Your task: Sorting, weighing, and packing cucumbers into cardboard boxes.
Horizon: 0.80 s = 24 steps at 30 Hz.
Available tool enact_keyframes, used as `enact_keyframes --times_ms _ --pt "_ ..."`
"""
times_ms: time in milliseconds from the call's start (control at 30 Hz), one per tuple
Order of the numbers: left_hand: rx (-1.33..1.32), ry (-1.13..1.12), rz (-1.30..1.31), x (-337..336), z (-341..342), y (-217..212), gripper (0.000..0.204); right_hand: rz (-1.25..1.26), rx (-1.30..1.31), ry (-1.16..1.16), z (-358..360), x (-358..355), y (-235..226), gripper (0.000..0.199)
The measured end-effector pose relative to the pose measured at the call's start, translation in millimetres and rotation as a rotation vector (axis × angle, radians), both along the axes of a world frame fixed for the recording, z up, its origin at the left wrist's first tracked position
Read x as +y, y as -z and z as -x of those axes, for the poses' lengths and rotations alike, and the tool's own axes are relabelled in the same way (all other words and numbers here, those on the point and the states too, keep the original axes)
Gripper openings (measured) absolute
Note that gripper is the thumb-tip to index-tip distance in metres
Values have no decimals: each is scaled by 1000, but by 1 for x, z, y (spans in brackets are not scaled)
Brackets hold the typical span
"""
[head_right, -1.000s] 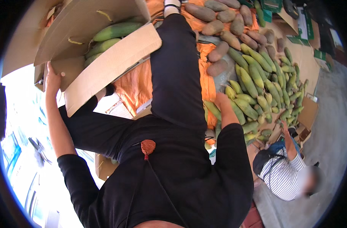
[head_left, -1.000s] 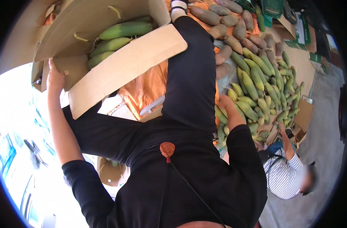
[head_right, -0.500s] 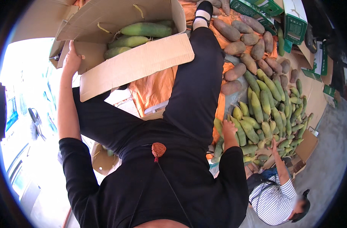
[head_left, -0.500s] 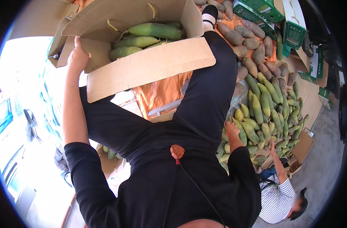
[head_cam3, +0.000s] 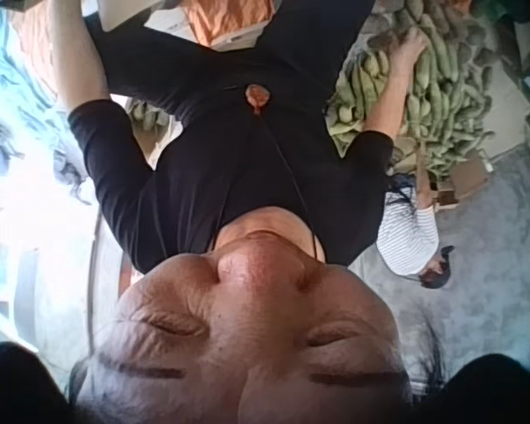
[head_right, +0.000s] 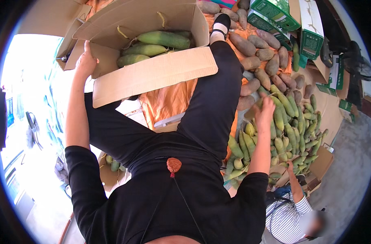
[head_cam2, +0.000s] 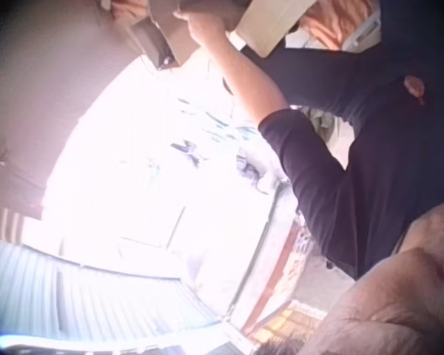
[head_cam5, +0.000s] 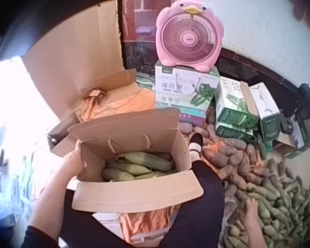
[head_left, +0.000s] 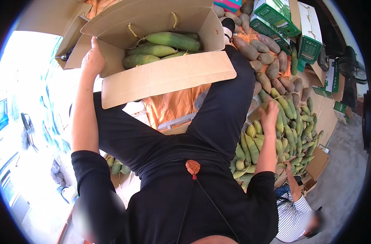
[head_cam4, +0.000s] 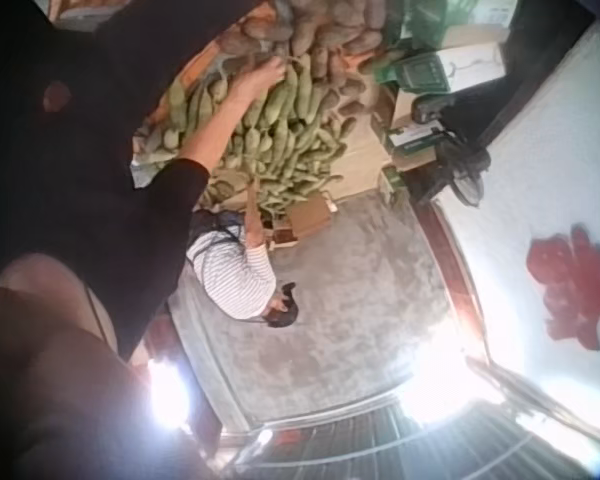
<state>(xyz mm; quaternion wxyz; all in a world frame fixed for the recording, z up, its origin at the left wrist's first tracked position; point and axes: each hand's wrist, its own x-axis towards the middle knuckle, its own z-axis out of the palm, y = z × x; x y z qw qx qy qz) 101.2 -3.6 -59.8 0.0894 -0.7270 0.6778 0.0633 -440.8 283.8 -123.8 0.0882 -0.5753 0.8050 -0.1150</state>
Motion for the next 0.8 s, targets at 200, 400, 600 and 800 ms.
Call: enact_keyframes --times_ms 200,400,600,800 --pt "14 21 -1 -1 1 -2 78 559 -353 -165 -44 -116 -147 56" --pt "30 49 12 -3 -1 0 76 733 -608 -447 -127 -192 -204 46" --pt "49 50 34 -4 -2 2 79 608 -203 -759 -206 -242 -180 41" --pt "43 61 33 -2 -7 3 77 196 11 -777 -261 -261 -97 30"
